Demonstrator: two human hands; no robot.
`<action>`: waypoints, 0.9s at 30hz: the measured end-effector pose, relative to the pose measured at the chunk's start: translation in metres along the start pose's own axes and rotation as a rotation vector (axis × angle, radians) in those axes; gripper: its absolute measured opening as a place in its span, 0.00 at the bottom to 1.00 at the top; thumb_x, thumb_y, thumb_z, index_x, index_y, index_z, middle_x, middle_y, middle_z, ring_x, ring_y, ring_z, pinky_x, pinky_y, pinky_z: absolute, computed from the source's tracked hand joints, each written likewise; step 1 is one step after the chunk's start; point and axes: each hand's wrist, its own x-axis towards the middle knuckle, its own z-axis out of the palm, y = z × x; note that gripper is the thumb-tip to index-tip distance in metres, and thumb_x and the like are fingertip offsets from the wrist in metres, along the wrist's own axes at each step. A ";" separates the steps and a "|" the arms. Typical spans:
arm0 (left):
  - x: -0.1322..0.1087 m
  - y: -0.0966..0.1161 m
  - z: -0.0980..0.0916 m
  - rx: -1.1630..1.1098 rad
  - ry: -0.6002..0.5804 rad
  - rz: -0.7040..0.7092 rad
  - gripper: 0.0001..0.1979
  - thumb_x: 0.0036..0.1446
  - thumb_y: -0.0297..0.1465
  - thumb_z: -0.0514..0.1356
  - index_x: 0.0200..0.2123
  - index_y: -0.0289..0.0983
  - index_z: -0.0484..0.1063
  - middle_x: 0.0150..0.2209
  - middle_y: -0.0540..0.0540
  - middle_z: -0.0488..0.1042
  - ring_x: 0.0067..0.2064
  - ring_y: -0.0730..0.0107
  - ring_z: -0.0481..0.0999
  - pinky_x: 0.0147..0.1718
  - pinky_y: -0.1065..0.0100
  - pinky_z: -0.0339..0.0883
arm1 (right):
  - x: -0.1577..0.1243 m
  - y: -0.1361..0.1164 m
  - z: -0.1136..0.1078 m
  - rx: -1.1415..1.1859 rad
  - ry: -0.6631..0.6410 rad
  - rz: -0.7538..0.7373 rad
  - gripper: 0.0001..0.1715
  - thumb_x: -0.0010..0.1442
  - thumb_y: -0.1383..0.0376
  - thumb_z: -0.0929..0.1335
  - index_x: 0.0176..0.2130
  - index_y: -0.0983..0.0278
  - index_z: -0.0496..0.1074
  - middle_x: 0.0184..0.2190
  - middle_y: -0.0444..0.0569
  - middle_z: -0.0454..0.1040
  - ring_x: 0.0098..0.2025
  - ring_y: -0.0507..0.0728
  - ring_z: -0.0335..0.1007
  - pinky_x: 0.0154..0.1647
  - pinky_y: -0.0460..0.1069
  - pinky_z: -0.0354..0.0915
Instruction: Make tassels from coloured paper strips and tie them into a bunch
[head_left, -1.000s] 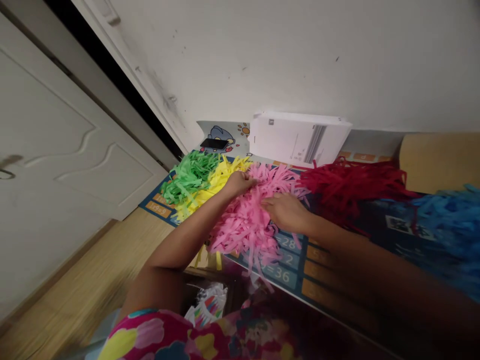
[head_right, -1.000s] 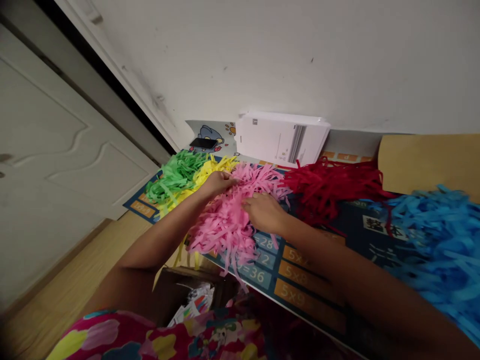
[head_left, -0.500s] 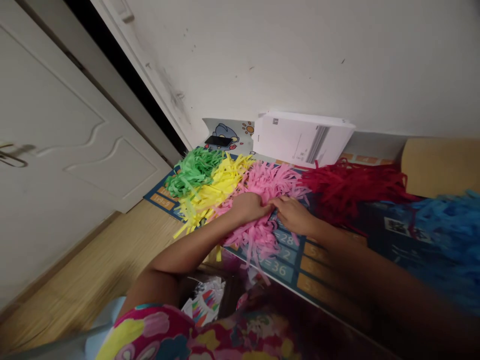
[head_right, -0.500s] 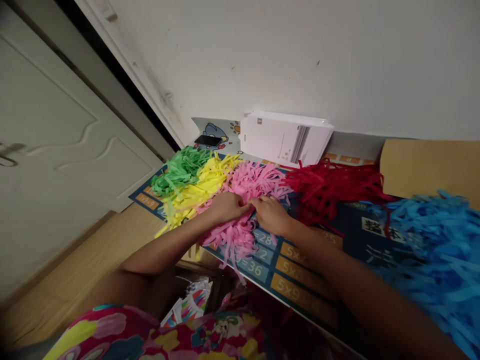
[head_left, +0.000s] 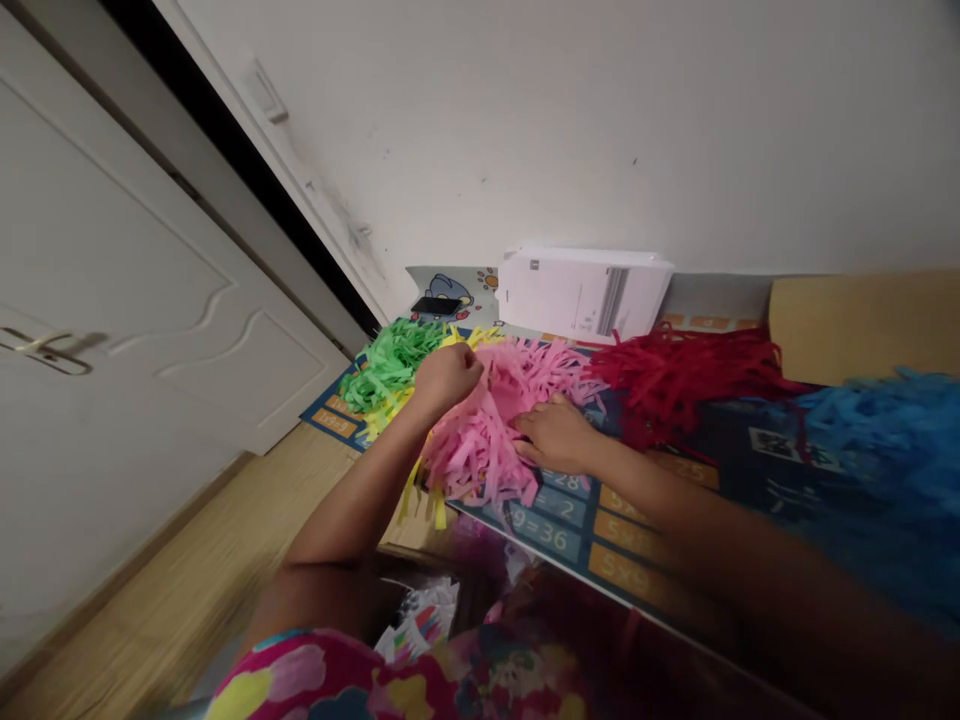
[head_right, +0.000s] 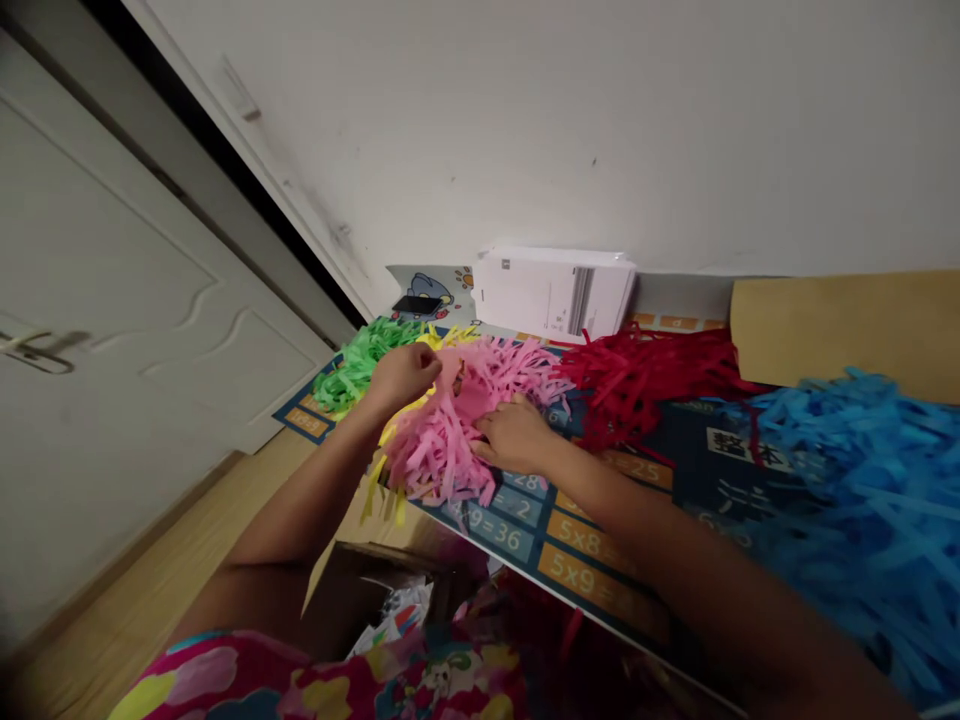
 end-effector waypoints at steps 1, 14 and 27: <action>0.000 -0.003 -0.007 0.001 0.048 -0.031 0.14 0.59 0.34 0.52 0.39 0.38 0.75 0.39 0.41 0.80 0.40 0.58 0.78 0.31 0.67 0.63 | 0.001 -0.001 0.000 -0.014 0.001 -0.007 0.27 0.68 0.49 0.60 0.49 0.65 0.75 0.44 0.57 0.79 0.48 0.65 0.71 0.53 0.60 0.55; 0.021 0.002 -0.146 0.131 0.707 -0.160 0.15 0.67 0.34 0.47 0.47 0.36 0.69 0.41 0.39 0.77 0.43 0.57 0.75 0.40 0.61 0.64 | -0.009 -0.003 -0.011 0.011 0.033 0.029 0.32 0.57 0.42 0.69 0.47 0.64 0.78 0.46 0.58 0.78 0.50 0.67 0.72 0.53 0.60 0.60; -0.043 0.142 -0.105 0.541 0.425 0.876 0.11 0.65 0.26 0.51 0.41 0.37 0.74 0.37 0.38 0.76 0.42 0.53 0.74 0.35 0.60 0.62 | -0.069 -0.061 -0.075 0.622 1.120 0.262 0.30 0.64 0.70 0.60 0.64 0.64 0.62 0.62 0.55 0.67 0.65 0.58 0.61 0.66 0.57 0.59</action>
